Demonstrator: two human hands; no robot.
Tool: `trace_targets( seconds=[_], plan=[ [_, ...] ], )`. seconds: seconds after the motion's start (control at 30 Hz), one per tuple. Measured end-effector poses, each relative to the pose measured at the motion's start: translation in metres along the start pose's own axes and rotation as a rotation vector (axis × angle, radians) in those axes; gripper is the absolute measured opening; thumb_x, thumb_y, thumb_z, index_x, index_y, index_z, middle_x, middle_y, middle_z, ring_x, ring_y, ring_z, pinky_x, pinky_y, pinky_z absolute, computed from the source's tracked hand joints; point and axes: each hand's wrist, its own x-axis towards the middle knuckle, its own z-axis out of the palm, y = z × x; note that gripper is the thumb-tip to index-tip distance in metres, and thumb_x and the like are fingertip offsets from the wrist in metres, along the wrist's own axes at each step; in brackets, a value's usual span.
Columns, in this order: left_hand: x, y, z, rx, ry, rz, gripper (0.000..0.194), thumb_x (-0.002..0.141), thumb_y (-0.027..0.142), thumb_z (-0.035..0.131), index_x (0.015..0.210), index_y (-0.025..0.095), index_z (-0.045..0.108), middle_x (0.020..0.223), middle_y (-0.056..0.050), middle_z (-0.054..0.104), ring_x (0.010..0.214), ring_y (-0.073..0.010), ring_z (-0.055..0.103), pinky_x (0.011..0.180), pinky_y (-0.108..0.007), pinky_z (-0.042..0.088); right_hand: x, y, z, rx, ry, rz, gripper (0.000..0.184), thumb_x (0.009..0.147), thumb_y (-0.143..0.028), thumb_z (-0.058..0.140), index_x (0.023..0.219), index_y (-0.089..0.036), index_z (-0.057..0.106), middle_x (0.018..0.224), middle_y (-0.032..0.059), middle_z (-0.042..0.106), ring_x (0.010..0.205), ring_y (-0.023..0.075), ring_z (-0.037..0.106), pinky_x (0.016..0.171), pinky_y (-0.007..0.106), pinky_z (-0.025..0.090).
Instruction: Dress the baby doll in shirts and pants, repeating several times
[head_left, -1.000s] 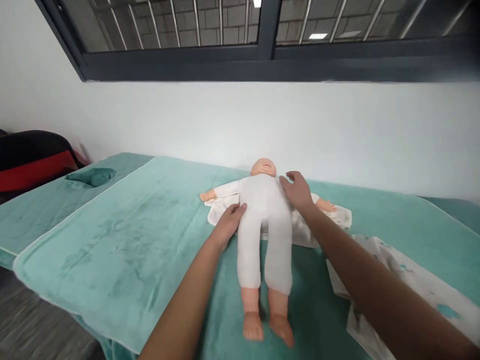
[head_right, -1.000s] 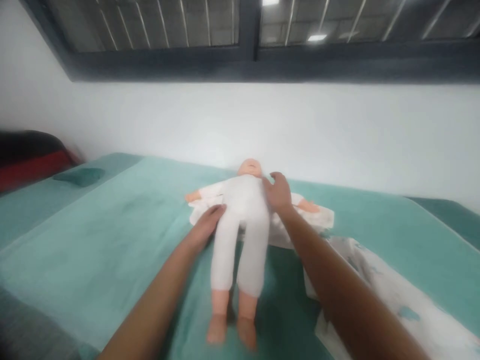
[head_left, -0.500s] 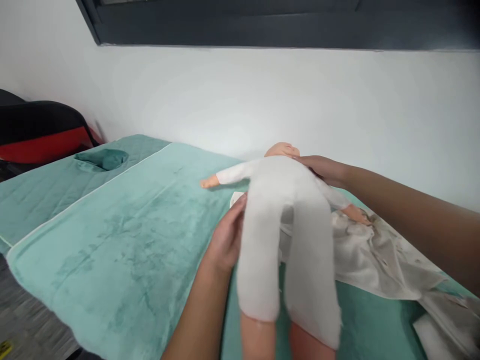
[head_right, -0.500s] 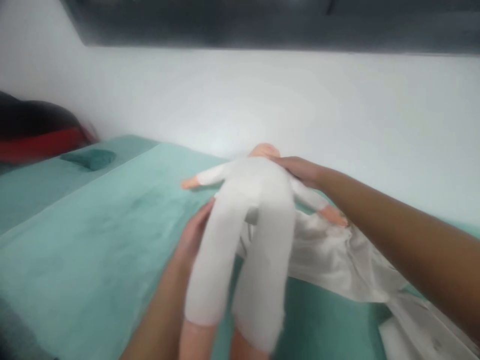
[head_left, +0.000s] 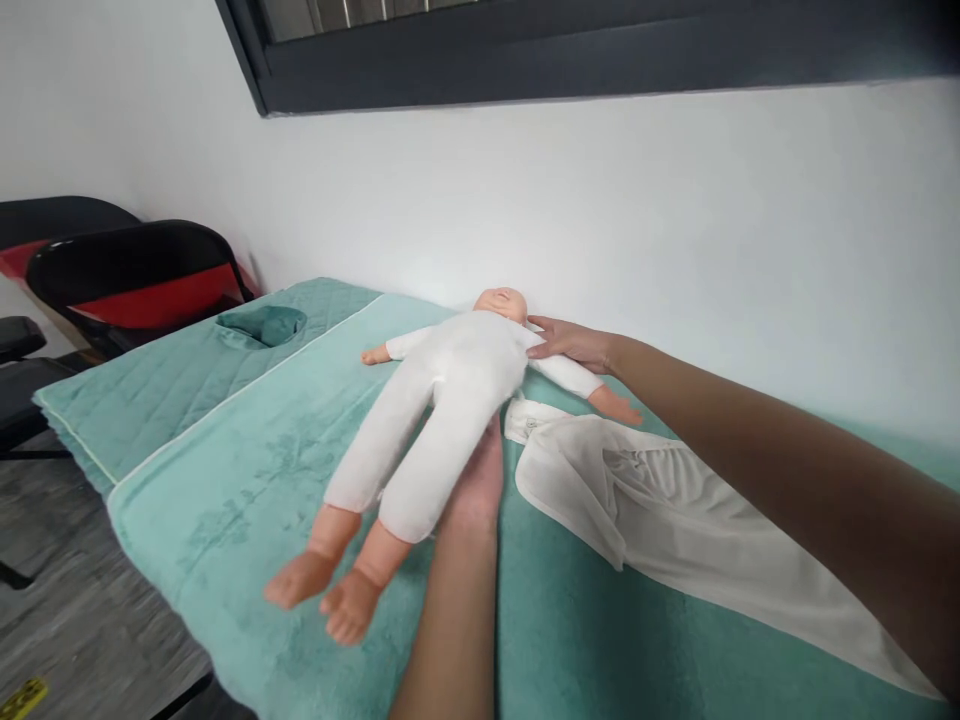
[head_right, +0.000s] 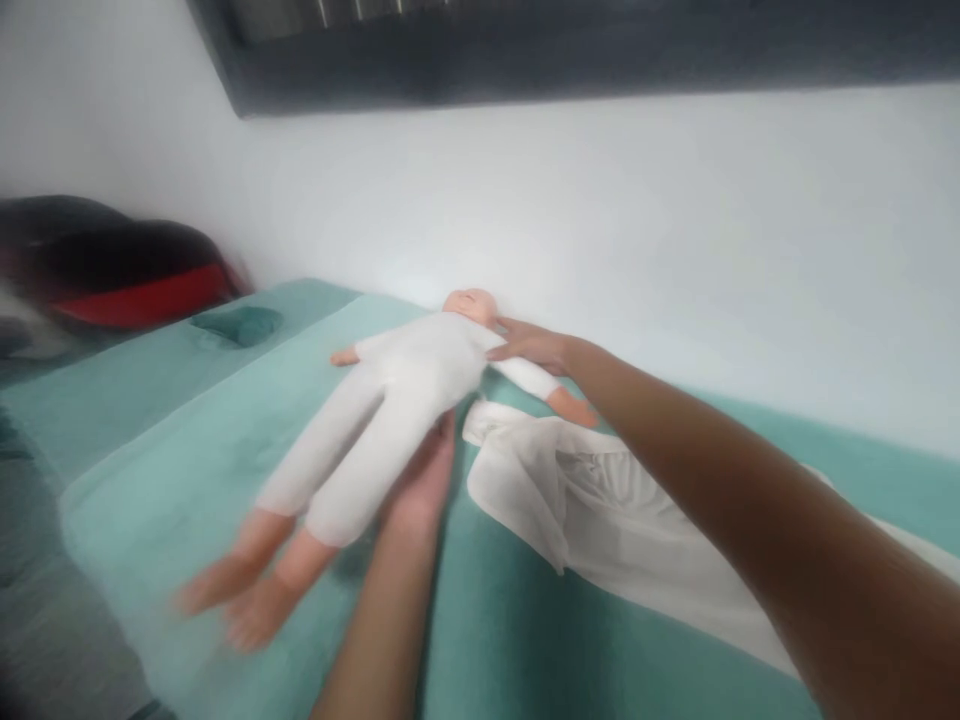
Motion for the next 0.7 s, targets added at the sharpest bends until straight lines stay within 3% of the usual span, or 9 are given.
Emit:
trace_targets(
  seconds=[0.1,0.2,0.3,0.4,0.47,0.57,0.63,0.7],
  plan=[
    [0.005,-0.005,-0.001,-0.139,0.047,0.078,0.047,0.099,0.041,0.023,0.128,0.026,0.058,0.132,-0.006,0.063,0.126,-0.0202,0.055,0.098,-0.04,0.052,0.006,0.005,0.007,0.013,-0.033,-0.076,0.09,0.064,-0.018,0.084,0.144,-0.025,0.042,0.138,0.0088,0.059,0.115,0.0257,0.063,0.104,0.044,0.05],
    [0.001,-0.017,-0.004,-0.198,0.123,0.015,0.039,0.098,0.032,0.029,0.116,0.025,0.063,0.129,-0.007,0.064,0.122,-0.0178,0.058,0.098,-0.038,0.052,0.008,0.003,0.012,-0.064,0.024,-0.135,0.086,0.063,-0.022,0.085,0.14,-0.026,0.048,0.135,0.0061,0.061,0.12,0.027,0.06,0.105,0.045,0.048],
    [-0.009,-0.028,-0.002,-0.275,0.139,-0.176,0.023,0.091,0.022,0.044,0.103,0.022,0.065,0.125,-0.009,0.065,0.121,-0.0175,0.059,0.1,-0.037,0.051,0.002,0.006,0.01,-0.244,0.195,-0.101,0.08,0.067,-0.032,0.083,0.139,-0.024,0.05,0.129,0.0073,0.065,0.119,0.0286,0.059,0.105,0.046,0.047],
    [-0.021,-0.034,0.005,-0.255,0.108,-0.322,0.022,0.083,0.013,0.056,0.102,0.02,0.063,0.131,-0.01,0.062,0.124,-0.0163,0.058,0.105,-0.033,0.048,-0.025,0.02,-0.001,-0.495,0.404,0.034,0.063,0.079,-0.045,0.07,0.134,-0.02,0.052,0.124,0.0115,0.066,0.112,0.0281,0.061,0.098,0.043,0.049],
    [-0.027,-0.035,0.01,-0.095,0.051,-0.304,0.024,0.083,0.015,0.059,0.107,0.02,0.062,0.133,-0.01,0.061,0.125,-0.0171,0.057,0.108,-0.034,0.044,-0.06,0.036,-0.012,-0.71,0.483,0.123,0.047,0.086,-0.051,0.057,0.12,-0.018,0.059,0.115,0.0117,0.069,0.099,0.0255,0.064,0.085,0.037,0.051],
    [-0.034,-0.036,0.015,0.4,-0.116,-0.175,0.025,0.085,0.021,0.058,0.109,0.019,0.063,0.129,-0.01,0.063,0.127,-0.0227,0.054,0.114,-0.041,0.036,-0.13,0.062,-0.027,-1.128,0.526,0.272,0.041,0.089,-0.059,0.046,0.086,-0.021,0.061,0.084,0.0069,0.07,0.077,0.0228,0.062,0.068,0.033,0.045],
    [-0.036,-0.038,0.015,0.748,-0.25,-0.008,0.027,0.085,0.022,0.057,0.111,0.018,0.064,0.129,-0.012,0.062,0.135,-0.0267,0.045,0.119,-0.044,0.027,-0.175,0.072,-0.027,-1.27,0.55,0.388,0.044,0.089,-0.062,0.041,0.081,-0.022,0.058,0.075,0.0065,0.066,0.068,0.0232,0.06,0.062,0.033,0.04],
    [-0.037,-0.041,0.013,0.972,-0.345,0.149,0.034,0.085,0.027,0.059,0.117,0.017,0.062,0.135,-0.015,0.058,0.143,-0.029,0.032,0.121,-0.044,0.02,-0.21,0.074,-0.013,-1.317,0.522,0.433,0.039,0.089,-0.061,0.044,0.083,-0.025,0.058,0.078,0.0071,0.067,0.069,0.0256,0.061,0.06,0.033,0.037]
  ],
)
